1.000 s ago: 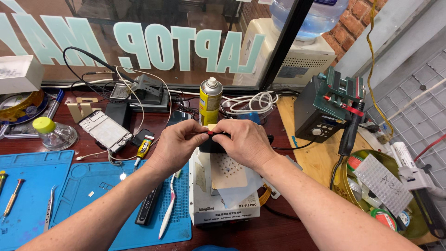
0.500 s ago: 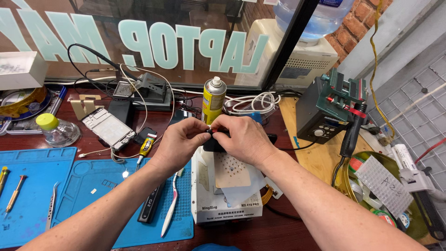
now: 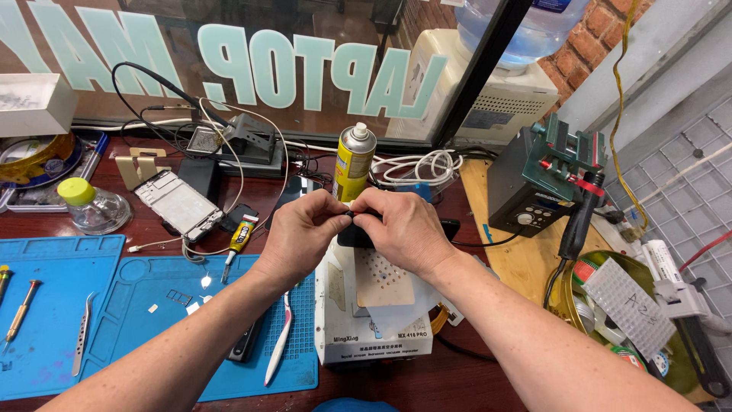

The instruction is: The person uses a small screwdriver to remove screws from a disassembled smartphone, then reassembles the device by aligning and snapping the back cover into place. The phone is handled throughout and placed on a workbench with various tools.

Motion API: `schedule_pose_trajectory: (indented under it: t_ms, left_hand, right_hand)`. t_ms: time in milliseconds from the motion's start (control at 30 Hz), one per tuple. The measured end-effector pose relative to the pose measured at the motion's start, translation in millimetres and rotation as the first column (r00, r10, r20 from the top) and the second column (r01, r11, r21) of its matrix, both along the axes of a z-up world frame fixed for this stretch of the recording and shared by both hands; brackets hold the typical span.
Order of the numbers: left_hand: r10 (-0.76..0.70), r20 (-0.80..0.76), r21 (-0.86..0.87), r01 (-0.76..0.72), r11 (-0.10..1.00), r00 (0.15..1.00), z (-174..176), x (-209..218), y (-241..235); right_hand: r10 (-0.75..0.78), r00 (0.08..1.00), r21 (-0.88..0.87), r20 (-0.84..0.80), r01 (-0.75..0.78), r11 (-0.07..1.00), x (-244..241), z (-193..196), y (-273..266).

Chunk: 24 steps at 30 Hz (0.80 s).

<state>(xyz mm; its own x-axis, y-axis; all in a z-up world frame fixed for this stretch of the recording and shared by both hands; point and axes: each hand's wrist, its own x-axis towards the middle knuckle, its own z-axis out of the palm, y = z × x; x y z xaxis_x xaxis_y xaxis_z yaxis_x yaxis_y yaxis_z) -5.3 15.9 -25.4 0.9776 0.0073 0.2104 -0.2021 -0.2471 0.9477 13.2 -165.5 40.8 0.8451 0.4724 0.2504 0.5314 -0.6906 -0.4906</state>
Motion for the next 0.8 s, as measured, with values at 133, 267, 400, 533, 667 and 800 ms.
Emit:
schedule_pose_trajectory:
  t_ms: [133, 267, 400, 533, 667, 800]
  left_hand:
    - [-0.09, -0.012, -0.164, 0.087, 0.983, 0.996, 7.6, -0.2, 0.0]
    - [-0.114, -0.046, -0.297, 0.096, 0.95, 0.992, 25.4, 4.7, -4.2]
    - [-0.118, 0.014, -0.174, 0.118, 0.978, 0.993, 44.7, 1.7, -10.0]
    - [-0.123, 0.122, -0.138, 0.139, 0.981, 0.985, 60.4, 0.3, -16.6]
    - [-0.106, 0.158, -0.052, 0.115, 0.992, 0.982, 71.1, 0.6, -21.6]
    - [-0.069, 0.191, -0.017, 0.074, 0.997, 0.979, 79.0, -0.6, -28.3]
  right_hand:
    - [0.034, 0.999, 0.139, -0.039, -0.028, 0.99, 1.0, 6.4, -7.8]
    - [0.043, 0.997, 0.373, -0.065, -0.015, 0.928, 3.1, 18.4, -15.3]
    - [-0.07, 0.994, 0.305, -0.08, 0.091, 0.948, -2.8, 29.8, -18.4]
    - [-0.018, 0.997, 0.447, -0.08, 0.052, 0.893, -8.4, 36.6, -19.0]
    - [0.021, 0.998, 0.489, -0.065, 0.014, 0.872, -9.0, 40.3, -25.8]
    - [0.087, 0.993, 0.508, -0.076, -0.036, 0.861, -4.1, 44.4, -32.8]
